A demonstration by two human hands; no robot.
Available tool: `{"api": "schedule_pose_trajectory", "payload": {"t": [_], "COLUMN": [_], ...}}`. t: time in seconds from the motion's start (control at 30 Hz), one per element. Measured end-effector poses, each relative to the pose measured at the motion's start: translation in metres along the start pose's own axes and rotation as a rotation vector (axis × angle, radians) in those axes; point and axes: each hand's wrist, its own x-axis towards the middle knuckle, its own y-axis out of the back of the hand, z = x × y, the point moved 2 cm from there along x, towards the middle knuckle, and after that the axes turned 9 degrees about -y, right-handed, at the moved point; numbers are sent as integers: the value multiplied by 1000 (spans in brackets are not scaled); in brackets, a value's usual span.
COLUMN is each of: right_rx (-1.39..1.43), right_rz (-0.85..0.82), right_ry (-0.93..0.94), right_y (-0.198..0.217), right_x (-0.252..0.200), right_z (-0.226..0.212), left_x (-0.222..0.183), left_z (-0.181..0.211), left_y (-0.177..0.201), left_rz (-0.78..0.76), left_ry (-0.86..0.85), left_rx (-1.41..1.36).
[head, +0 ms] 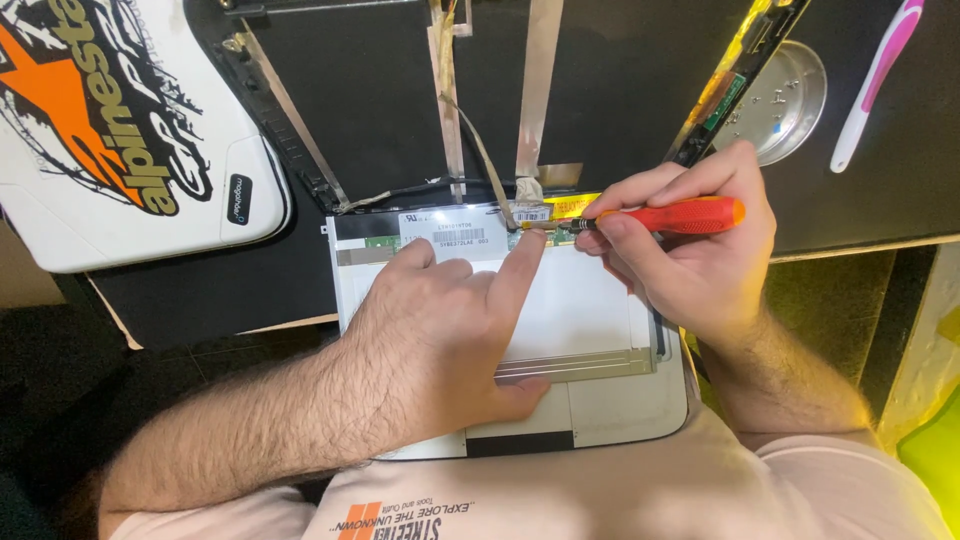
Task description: The person is performing maintenance and repair on a laptop, including installing a hard drive and connecting the display screen ribbon cable to the motherboard.
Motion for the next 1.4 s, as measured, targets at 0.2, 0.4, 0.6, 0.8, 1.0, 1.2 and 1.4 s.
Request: {"api": "schedule_pose_trajectory", "payload": {"t": [0.2, 0.4, 0.6, 0.8, 1.0, 1.2, 1.4], "right_rx": [-12, 13, -81, -195, -251, -513, -423], "right_rz": [-8, -56, 11, -80, -269, -325, -391], "right_ry": [-26, 11, 151, 318, 288, 338, 255], "right_y": [5, 6, 1, -4, -8, -9, -9], "right_x": [1, 2, 0, 8, 19, 22, 28], "right_z": [2, 4, -11, -13, -6, -11, -12], "left_x": [0, 0, 1, 17, 16, 9, 10], "left_z": [0, 4, 24, 34, 35, 34, 34], "left_y": [-1, -3, 4, 12, -2, -6, -7], "left_rz": [20, 11, 104, -142, -307, -60, -27], "left_ry": [-1, 8, 22, 110, 47, 75, 92], "left_rx": [15, 2, 223, 74, 104, 179, 218]}}
